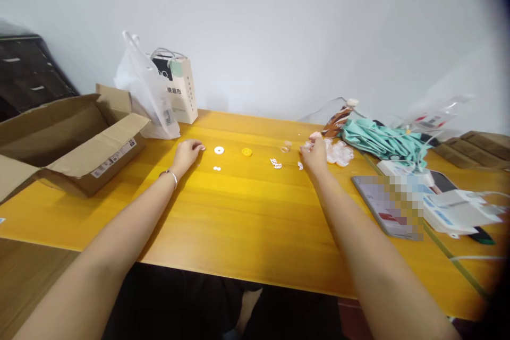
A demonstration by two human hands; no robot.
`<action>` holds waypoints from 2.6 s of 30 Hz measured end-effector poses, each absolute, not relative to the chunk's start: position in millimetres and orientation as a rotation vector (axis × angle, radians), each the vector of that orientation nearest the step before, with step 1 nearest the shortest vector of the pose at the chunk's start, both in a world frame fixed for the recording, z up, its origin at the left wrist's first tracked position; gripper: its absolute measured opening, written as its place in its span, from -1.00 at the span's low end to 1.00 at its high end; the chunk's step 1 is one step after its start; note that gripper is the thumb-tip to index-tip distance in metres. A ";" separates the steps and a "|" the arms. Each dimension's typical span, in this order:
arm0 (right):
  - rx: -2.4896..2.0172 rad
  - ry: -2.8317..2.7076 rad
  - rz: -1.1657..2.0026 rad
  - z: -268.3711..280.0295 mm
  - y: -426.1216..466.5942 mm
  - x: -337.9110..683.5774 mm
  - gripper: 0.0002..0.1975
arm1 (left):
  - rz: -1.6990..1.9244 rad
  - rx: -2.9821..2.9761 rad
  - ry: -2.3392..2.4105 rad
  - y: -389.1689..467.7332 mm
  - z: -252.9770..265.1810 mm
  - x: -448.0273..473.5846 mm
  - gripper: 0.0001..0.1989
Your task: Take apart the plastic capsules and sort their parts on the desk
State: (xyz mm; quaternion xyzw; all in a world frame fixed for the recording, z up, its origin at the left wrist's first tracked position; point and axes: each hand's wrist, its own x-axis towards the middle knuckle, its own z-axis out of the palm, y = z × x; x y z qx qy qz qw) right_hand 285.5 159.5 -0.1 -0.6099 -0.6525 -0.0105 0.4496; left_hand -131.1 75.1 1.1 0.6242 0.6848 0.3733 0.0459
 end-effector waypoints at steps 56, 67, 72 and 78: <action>-1.266 -2.239 0.330 11.8 -15.0 192.4 -0.62 | 0.743 2.194 1.308 -28.1 11.5 22.9 -0.74; -1.234 -2.403 0.225 17.8 -17.5 184.9 -0.66 | 0.749 2.077 1.359 -24.8 7.4 25.0 -0.70; -1.213 -2.412 0.264 17.1 -15.4 186.2 -0.64 | 0.754 2.044 1.300 -21.0 6.5 25.2 -0.70; -1.149 -2.419 0.279 15.0 -13.2 186.4 -0.66 | 0.734 2.067 1.188 -15.9 8.0 22.3 -0.71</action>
